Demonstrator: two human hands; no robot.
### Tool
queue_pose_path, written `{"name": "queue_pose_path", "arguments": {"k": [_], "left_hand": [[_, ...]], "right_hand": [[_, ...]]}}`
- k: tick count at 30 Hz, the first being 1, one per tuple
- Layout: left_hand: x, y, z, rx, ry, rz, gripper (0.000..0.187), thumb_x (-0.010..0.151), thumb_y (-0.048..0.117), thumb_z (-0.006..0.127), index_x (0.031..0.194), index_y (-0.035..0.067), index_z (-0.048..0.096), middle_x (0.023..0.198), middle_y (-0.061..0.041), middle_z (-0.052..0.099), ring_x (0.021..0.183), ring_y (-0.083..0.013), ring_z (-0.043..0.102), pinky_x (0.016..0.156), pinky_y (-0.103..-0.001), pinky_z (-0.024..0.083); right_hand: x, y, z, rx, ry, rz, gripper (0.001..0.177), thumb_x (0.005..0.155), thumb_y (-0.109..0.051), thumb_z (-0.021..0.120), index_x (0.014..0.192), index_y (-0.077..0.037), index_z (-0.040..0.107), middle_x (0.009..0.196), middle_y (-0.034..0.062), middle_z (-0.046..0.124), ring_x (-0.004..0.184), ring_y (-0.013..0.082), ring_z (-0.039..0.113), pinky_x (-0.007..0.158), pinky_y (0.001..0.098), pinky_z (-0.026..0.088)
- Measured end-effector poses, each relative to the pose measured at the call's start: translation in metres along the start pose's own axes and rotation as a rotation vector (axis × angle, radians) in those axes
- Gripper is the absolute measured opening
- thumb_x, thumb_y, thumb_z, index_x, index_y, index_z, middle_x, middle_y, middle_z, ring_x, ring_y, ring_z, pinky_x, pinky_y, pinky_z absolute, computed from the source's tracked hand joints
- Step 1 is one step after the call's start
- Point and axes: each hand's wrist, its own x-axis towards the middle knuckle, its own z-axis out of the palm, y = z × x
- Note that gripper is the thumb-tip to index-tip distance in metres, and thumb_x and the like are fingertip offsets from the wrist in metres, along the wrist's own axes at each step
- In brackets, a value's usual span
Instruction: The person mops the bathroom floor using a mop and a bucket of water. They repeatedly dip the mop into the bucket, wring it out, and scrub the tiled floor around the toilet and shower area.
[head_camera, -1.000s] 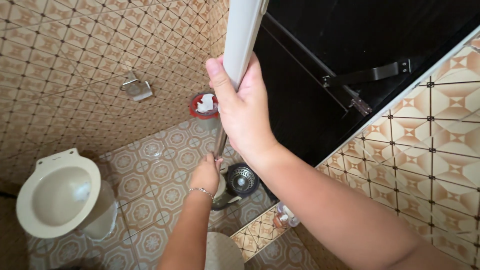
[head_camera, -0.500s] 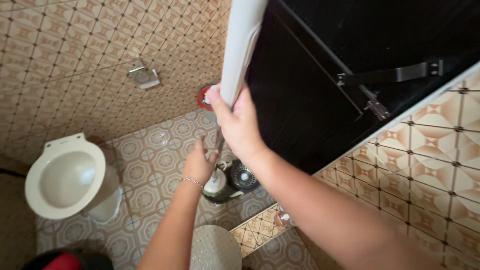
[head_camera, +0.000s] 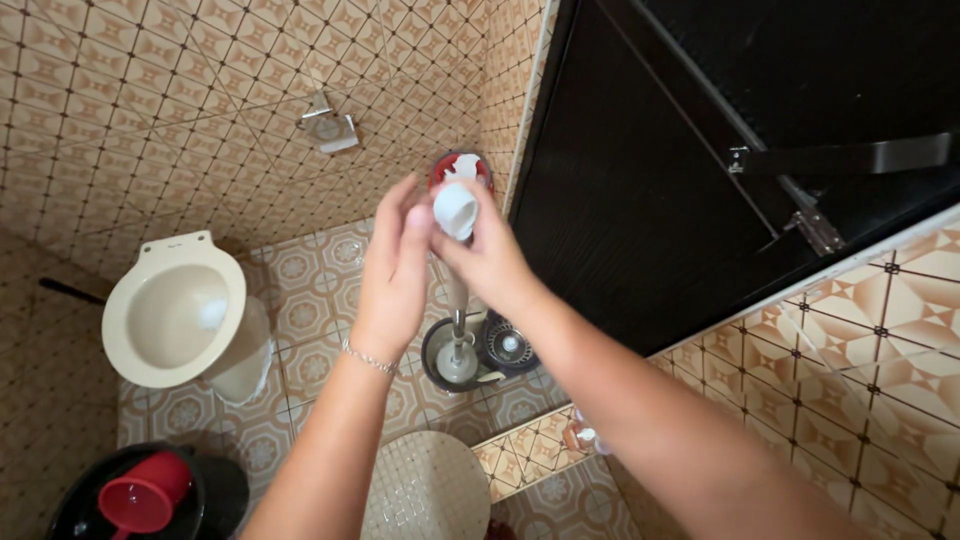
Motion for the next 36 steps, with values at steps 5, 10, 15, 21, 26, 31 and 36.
{"name": "queue_pose_path", "arguments": {"k": [5,10,15,21,26,31,36], "left_hand": [[0.022,0.035,0.024,0.162,-0.006,0.166,0.046,0.101,0.025,0.067,0.138,0.0,0.054,0.126,-0.018,0.066,0.112,-0.0233,0.064,0.097,-0.033,0.052],[0.025,0.023,0.041,0.18,-0.036,0.134,0.027,0.098,0.022,0.067,0.116,0.002,0.067,0.103,-0.012,0.072,0.095,-0.0206,0.07,0.086,-0.032,0.056],[0.006,0.009,0.049,0.103,0.012,0.075,0.022,0.106,0.019,0.055,0.117,0.001,0.059,0.097,-0.013,0.068,0.089,-0.0216,0.067,0.083,-0.034,0.056],[-0.017,-0.028,0.051,0.09,0.013,-0.001,0.022,0.105,0.02,0.052,0.115,0.001,0.058,0.1,-0.016,0.067,0.092,-0.0274,0.068,0.086,-0.037,0.055],[-0.038,-0.076,0.051,0.137,-0.049,-0.068,0.025,0.104,0.02,0.053,0.118,0.001,0.056,0.101,-0.018,0.068,0.095,-0.0295,0.069,0.086,-0.038,0.055],[-0.058,-0.118,0.052,0.124,-0.097,-0.156,0.025,0.103,0.02,0.053,0.12,0.002,0.054,0.103,-0.019,0.068,0.095,-0.0298,0.069,0.087,-0.038,0.055],[-0.074,-0.15,0.052,0.111,-0.105,-0.301,0.029,0.102,0.026,0.056,0.119,0.003,0.056,0.101,-0.019,0.07,0.092,-0.0289,0.07,0.084,-0.037,0.057]], "right_hand": [[0.002,0.0,0.0,0.064,-0.016,-0.147,0.028,0.101,0.0,0.067,0.123,-0.004,0.051,0.115,0.0031,0.059,0.109,0.0116,0.059,0.096,0.0282,0.053],[-0.003,0.018,-0.004,0.008,0.083,-0.16,0.007,0.106,-0.003,0.056,0.113,-0.005,0.056,0.109,0.0012,0.061,0.104,0.0099,0.06,0.093,0.0267,0.054],[-0.021,0.031,-0.011,0.019,0.101,-0.037,0.024,0.112,-0.023,0.042,0.11,-0.007,0.06,0.097,-0.0031,0.06,0.089,0.0072,0.057,0.079,0.024,0.051],[-0.049,0.067,-0.021,-0.019,0.07,0.04,0.031,0.113,-0.027,0.037,0.107,-0.008,0.061,0.095,-0.0035,0.057,0.088,0.0074,0.054,0.079,0.0251,0.049],[-0.073,0.106,-0.025,-0.067,0.053,0.034,0.022,0.11,-0.02,0.042,0.105,-0.008,0.06,0.095,-0.002,0.057,0.087,0.0086,0.054,0.079,0.0257,0.049],[-0.091,0.134,-0.028,-0.176,0.012,0.02,0.005,0.103,-0.01,0.053,0.103,-0.006,0.057,0.1,0.0009,0.057,0.089,0.0113,0.054,0.08,0.0277,0.05],[-0.107,0.155,-0.031,-0.243,-0.066,0.131,0.008,0.104,-0.01,0.052,0.106,-0.006,0.059,0.1,0.003,0.062,0.092,0.0145,0.059,0.084,0.0289,0.052]]}}
